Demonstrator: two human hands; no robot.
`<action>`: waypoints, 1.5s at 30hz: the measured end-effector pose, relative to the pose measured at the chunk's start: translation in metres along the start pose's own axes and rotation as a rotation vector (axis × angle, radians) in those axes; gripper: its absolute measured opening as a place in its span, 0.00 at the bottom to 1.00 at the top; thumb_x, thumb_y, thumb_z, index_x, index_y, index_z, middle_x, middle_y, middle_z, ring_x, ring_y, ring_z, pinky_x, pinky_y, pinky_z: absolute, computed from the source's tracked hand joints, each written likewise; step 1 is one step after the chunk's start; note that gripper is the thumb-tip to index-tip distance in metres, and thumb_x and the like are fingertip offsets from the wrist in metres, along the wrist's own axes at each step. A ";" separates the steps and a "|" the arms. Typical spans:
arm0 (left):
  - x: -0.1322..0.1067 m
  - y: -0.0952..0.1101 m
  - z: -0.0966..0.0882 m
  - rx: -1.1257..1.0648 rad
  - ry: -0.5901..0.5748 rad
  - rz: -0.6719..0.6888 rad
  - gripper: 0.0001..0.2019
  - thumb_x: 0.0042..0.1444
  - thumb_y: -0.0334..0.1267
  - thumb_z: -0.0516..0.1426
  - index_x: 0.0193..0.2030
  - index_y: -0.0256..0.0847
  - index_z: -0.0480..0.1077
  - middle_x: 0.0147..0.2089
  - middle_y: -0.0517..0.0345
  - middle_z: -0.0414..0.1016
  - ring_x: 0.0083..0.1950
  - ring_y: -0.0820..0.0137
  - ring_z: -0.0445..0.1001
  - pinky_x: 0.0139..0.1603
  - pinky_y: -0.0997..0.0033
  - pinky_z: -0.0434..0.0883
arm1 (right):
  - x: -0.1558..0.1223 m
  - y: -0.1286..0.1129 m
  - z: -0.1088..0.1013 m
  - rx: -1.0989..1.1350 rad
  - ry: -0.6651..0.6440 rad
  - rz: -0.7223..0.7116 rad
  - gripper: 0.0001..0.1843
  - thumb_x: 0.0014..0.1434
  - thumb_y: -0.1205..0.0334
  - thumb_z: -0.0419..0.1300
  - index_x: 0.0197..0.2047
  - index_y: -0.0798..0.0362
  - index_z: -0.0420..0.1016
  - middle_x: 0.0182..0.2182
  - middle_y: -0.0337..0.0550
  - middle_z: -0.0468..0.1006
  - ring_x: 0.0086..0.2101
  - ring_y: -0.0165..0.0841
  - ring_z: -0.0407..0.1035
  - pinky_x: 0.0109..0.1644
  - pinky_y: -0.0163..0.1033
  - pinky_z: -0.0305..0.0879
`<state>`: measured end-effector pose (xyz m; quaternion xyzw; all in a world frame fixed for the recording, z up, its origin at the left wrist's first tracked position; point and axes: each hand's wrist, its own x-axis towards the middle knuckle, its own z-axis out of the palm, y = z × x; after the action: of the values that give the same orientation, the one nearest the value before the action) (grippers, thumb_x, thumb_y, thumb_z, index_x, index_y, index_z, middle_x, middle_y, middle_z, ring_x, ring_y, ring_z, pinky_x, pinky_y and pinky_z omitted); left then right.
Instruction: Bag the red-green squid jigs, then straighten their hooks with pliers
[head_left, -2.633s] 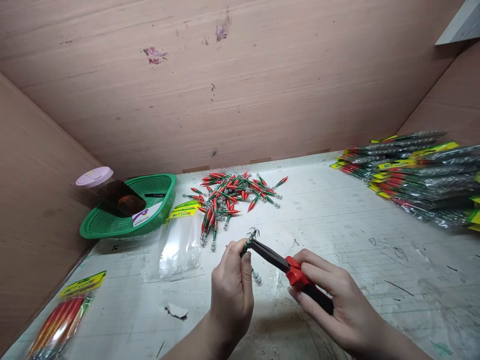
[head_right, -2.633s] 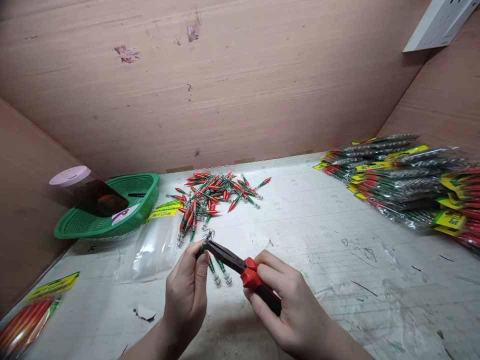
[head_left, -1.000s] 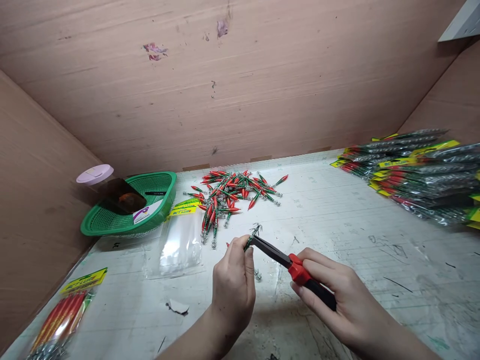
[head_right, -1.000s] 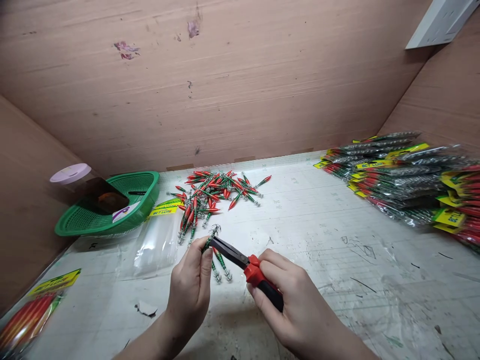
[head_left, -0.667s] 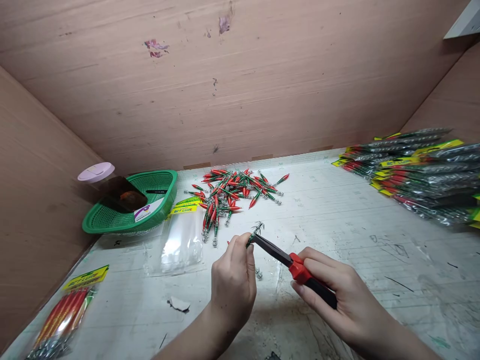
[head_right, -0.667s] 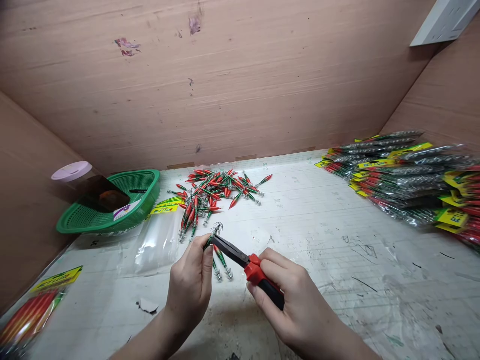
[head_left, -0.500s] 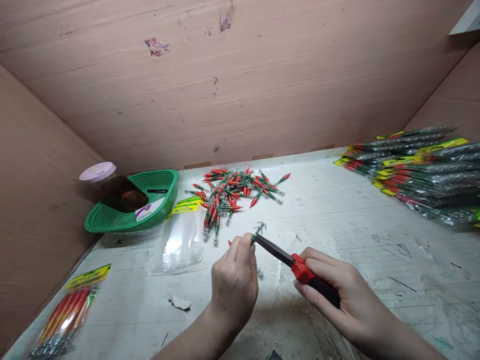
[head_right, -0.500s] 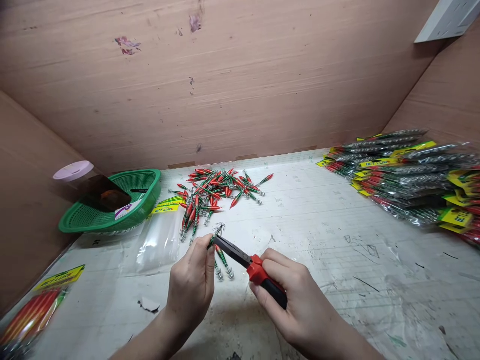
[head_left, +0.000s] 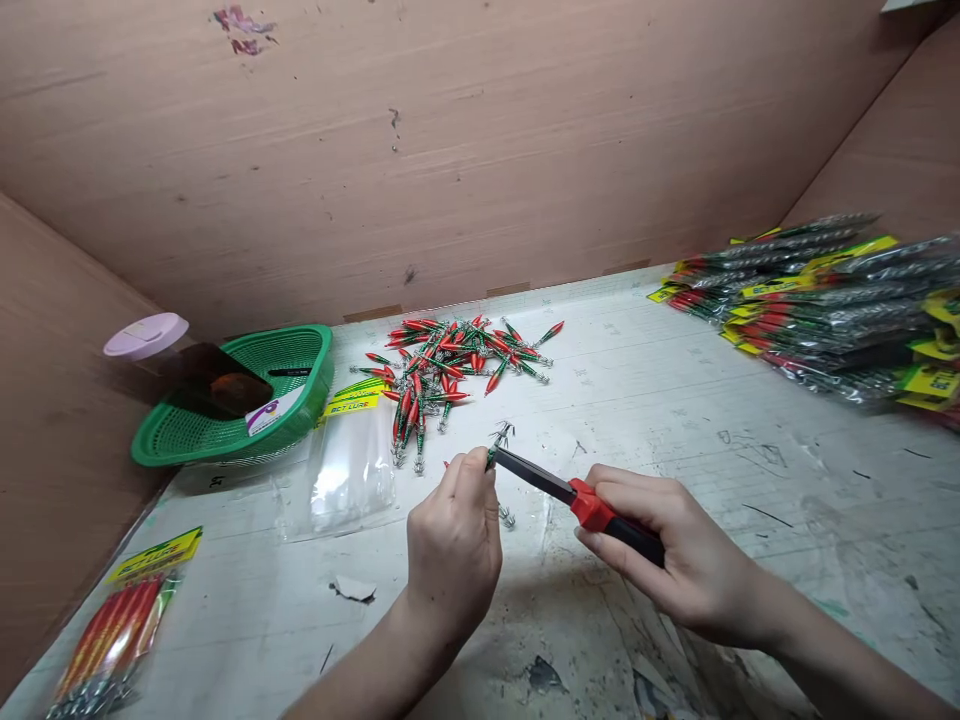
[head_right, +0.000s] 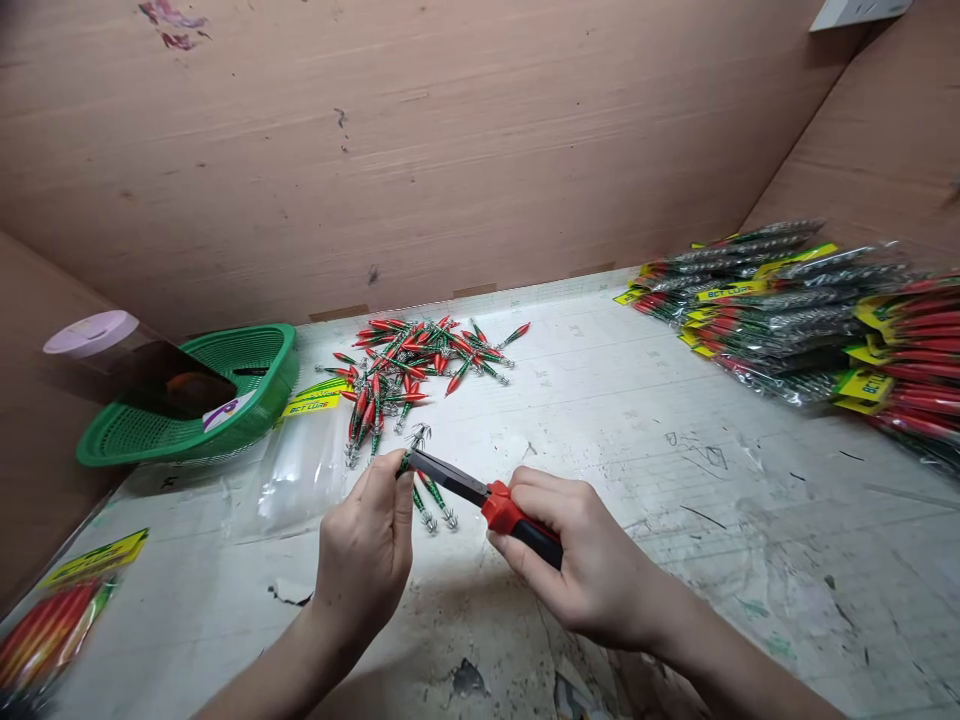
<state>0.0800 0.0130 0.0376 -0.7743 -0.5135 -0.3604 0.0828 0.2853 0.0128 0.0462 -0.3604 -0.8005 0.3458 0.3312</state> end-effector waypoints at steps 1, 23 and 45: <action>0.001 0.000 -0.001 -0.018 -0.002 -0.008 0.09 0.65 0.29 0.46 0.47 0.37 0.65 0.31 0.58 0.71 0.29 0.72 0.71 0.28 0.77 0.67 | 0.000 0.001 0.001 0.007 0.000 -0.004 0.10 0.63 0.66 0.52 0.29 0.52 0.64 0.25 0.37 0.64 0.26 0.28 0.61 0.29 0.33 0.56; 0.040 -0.061 -0.016 -0.449 -0.455 -0.123 0.11 0.63 0.33 0.49 0.43 0.43 0.73 0.44 0.53 0.74 0.47 0.64 0.69 0.50 0.61 0.66 | 0.006 0.073 -0.029 -0.488 0.265 0.149 0.13 0.62 0.54 0.51 0.33 0.51 0.72 0.35 0.45 0.72 0.32 0.35 0.69 0.35 0.39 0.64; 0.002 -0.096 0.039 -0.197 -0.577 0.082 0.31 0.54 0.22 0.48 0.65 0.42 0.61 0.66 0.48 0.64 0.68 0.61 0.60 0.65 0.54 0.62 | 0.003 0.070 -0.028 -0.404 0.400 0.090 0.15 0.61 0.48 0.56 0.32 0.47 0.75 0.37 0.43 0.74 0.34 0.35 0.73 0.36 0.37 0.65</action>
<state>0.0166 0.0779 -0.0123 -0.8690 -0.4469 -0.1702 -0.1273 0.3300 0.0590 0.0071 -0.5153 -0.7551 0.1155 0.3884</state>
